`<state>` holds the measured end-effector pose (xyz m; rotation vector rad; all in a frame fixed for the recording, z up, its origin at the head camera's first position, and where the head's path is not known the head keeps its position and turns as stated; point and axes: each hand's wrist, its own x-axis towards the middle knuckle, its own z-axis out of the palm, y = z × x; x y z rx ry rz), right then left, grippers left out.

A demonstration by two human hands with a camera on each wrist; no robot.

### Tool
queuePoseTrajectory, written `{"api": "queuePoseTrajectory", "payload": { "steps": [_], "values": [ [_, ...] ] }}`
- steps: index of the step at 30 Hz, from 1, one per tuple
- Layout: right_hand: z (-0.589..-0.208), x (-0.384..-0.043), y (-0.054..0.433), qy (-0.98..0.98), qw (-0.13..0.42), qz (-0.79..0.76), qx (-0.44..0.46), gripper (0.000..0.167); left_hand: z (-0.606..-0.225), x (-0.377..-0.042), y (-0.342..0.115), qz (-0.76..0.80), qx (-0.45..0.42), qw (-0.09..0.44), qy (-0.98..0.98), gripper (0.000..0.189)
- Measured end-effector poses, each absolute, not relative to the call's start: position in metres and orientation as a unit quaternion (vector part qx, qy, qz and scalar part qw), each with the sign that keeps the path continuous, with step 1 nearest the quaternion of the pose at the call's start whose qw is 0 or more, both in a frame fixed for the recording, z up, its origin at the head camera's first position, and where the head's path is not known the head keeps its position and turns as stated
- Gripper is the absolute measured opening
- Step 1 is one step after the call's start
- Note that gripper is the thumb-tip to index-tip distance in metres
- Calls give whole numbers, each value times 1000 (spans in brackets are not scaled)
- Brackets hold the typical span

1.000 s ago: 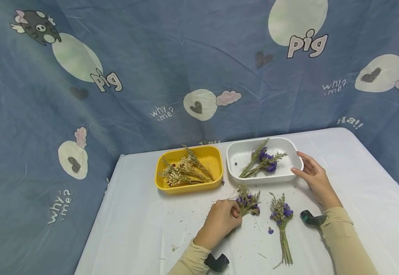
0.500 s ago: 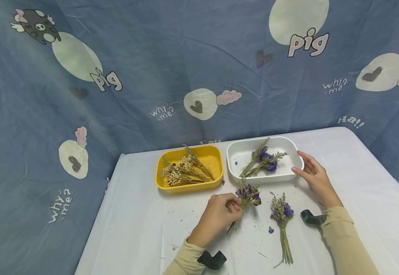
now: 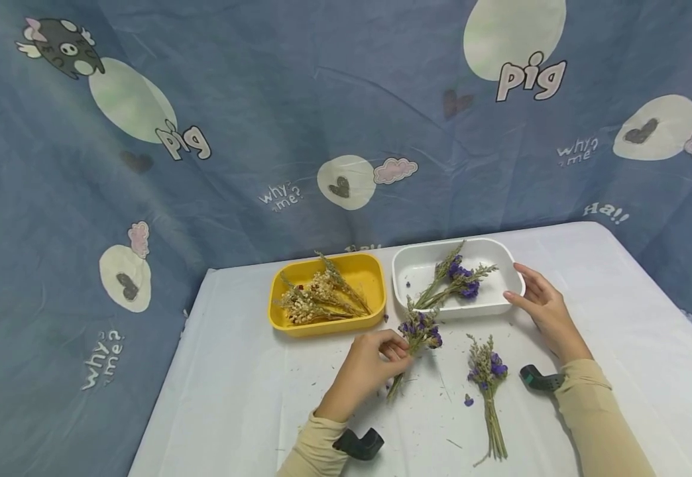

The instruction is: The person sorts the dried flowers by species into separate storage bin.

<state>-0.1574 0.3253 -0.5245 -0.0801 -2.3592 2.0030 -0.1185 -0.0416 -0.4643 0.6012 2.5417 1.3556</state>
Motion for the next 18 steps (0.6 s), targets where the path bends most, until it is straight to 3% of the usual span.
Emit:
{"api": "queuePoseTrajectory", "payload": {
  "steps": [18],
  "values": [
    [-526, -158, 324, -767, 34, 640, -24, 76, -447, -144, -48, 447, 233, 107, 857, 10]
  ]
}}
